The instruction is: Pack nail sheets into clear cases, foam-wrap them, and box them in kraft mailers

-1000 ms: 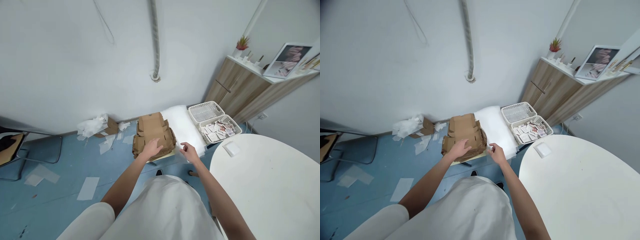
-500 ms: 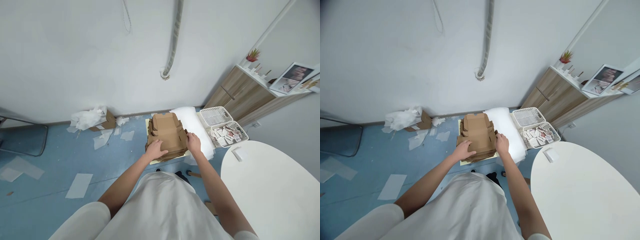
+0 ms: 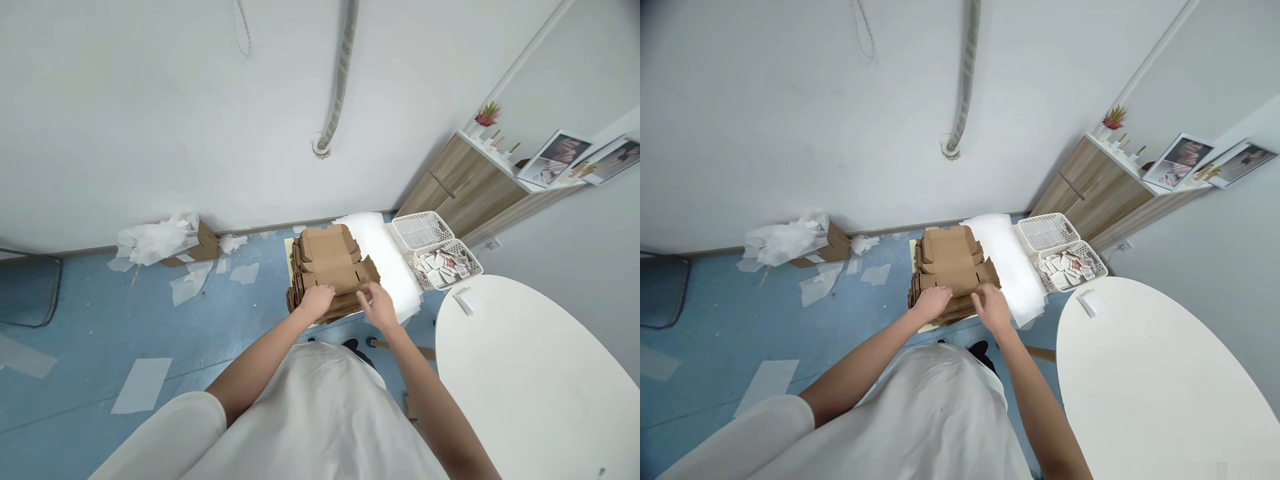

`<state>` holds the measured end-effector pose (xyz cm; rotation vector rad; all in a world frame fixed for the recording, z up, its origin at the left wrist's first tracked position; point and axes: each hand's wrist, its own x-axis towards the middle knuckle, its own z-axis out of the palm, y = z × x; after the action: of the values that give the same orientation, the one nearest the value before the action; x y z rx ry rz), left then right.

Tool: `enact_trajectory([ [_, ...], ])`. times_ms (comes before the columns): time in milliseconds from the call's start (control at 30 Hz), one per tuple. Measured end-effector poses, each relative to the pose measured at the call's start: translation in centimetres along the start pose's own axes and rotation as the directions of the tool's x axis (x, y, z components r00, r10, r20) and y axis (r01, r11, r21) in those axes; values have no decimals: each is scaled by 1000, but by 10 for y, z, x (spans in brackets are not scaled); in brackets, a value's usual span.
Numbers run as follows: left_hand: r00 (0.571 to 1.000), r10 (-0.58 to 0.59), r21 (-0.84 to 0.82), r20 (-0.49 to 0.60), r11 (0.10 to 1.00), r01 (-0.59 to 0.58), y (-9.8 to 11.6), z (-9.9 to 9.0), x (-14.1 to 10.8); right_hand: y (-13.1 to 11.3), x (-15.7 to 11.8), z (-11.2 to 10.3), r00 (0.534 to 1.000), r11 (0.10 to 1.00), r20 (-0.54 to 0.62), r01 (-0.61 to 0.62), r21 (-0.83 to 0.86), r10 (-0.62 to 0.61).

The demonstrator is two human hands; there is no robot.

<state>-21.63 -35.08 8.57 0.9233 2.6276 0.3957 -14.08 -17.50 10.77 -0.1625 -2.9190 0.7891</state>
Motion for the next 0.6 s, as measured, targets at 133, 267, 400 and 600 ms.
enact_trajectory([
  [133, 1000, 15, 50, -22, 999, -14, 4, -5, -2, -4, -14, 16, 967, 987, 250, 92, -134, -56],
  [267, 998, 34, 84, -55, 996, -30, 5, -15, -9, 6, -12, 20, 976, 1000, 219, 1, 15, -4],
  [400, 994, 61, 111, -93, 993, -50, 5, -22, -19, 20, 0, 7, 937, 884, -10, -327, 333, 350],
  [600, 975, 163, 101, -151, 984, -149, 8, -25, -29, 23, 28, -17, 895, 776, -14, -380, 503, 446],
])
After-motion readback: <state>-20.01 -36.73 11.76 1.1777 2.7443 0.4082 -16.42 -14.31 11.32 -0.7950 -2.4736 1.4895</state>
